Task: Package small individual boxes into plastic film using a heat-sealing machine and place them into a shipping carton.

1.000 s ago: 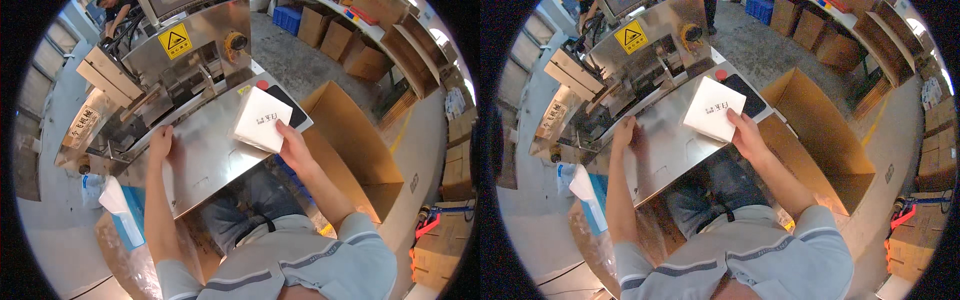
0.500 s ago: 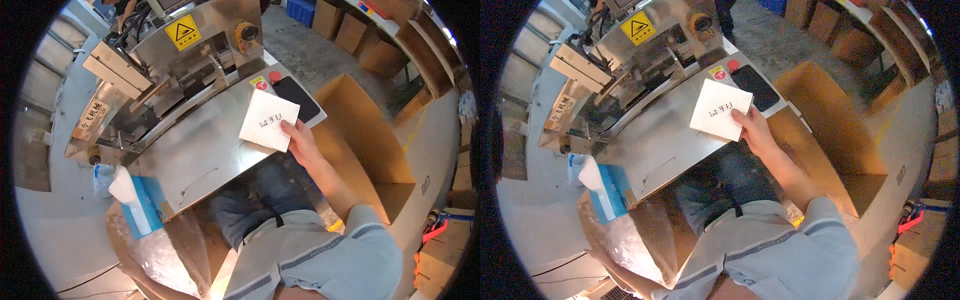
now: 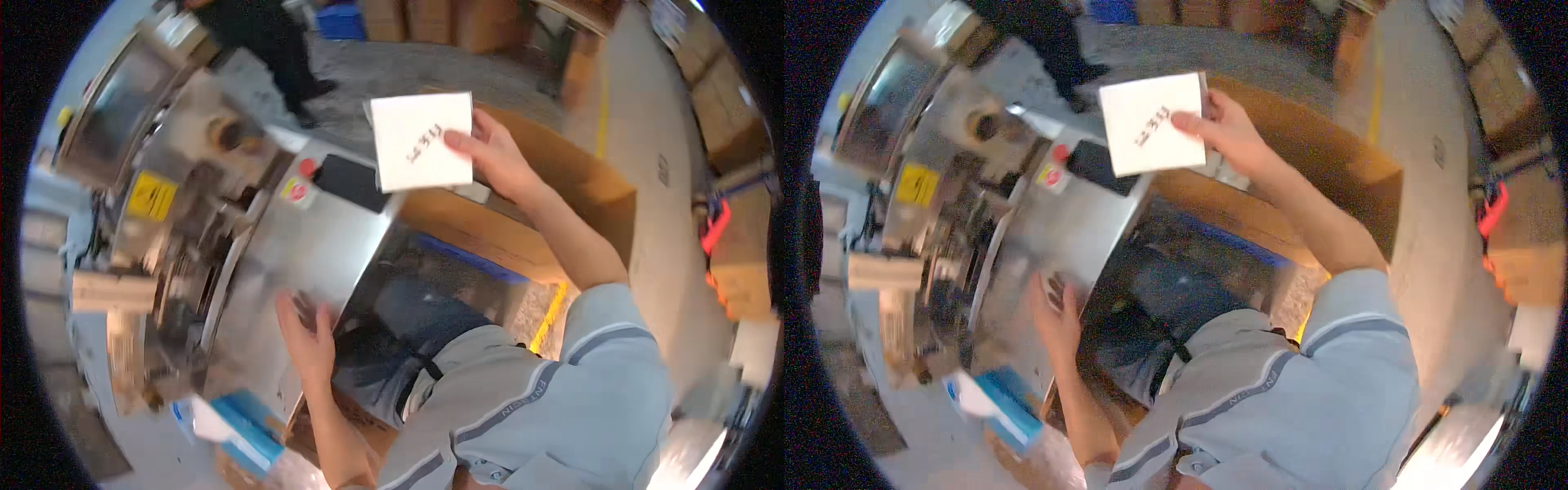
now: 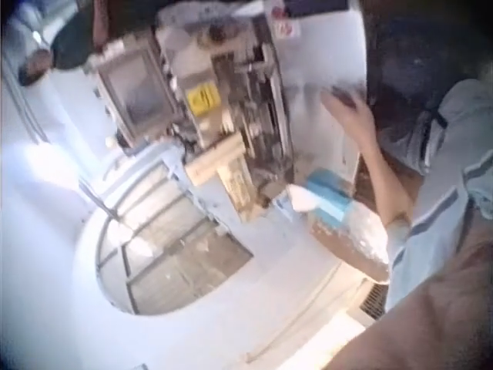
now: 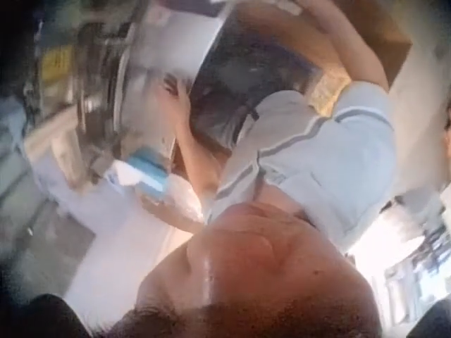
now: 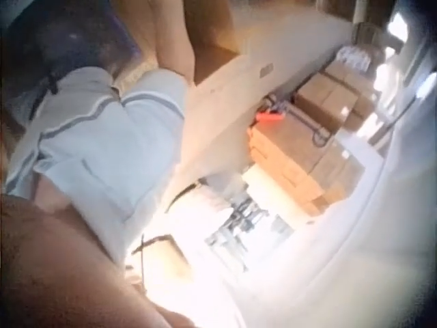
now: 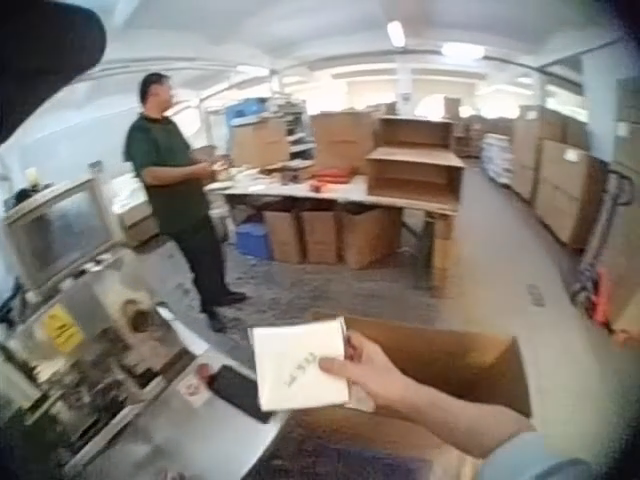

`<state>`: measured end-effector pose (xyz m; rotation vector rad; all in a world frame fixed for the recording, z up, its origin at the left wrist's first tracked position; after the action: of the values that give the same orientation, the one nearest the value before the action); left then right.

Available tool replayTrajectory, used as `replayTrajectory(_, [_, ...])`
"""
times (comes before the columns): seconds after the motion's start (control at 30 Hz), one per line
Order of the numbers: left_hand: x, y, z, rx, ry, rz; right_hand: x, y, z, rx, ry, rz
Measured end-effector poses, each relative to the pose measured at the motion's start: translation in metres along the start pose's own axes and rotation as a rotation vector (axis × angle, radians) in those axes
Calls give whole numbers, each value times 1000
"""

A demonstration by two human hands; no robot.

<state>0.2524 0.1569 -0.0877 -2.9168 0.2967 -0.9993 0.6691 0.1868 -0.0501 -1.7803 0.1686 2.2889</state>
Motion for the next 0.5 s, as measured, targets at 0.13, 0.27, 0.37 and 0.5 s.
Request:
replayTrajectory(0.13, [9, -55, 58, -20, -478, 215, 39, -13, -122, 234, 164, 96])
replayTrajectory(0.27, [11, -54, 64, -38, -515, 172, 167, 13, -239, 414, 309, 558])
replayTrajectory(0.37, [31, -70, 87, -94, -438, 226, 272, 59, -391, 494, 491, 683])
replayTrajectory(0.5, [13, -63, 70, -99, -537, 159, 347, 62, -349, 330, 789, 1090])
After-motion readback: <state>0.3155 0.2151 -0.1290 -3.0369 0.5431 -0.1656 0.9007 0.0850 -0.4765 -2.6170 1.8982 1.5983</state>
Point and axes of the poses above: each hand's wrist, its own y-axis away from the middle knuckle, its own z-axis out of the palm, x = y × z, the point moved 5 cm from there along -y, towards the middle knuckle, and after that the axes turned 3 degrees about -x, right-handed, at the moved point
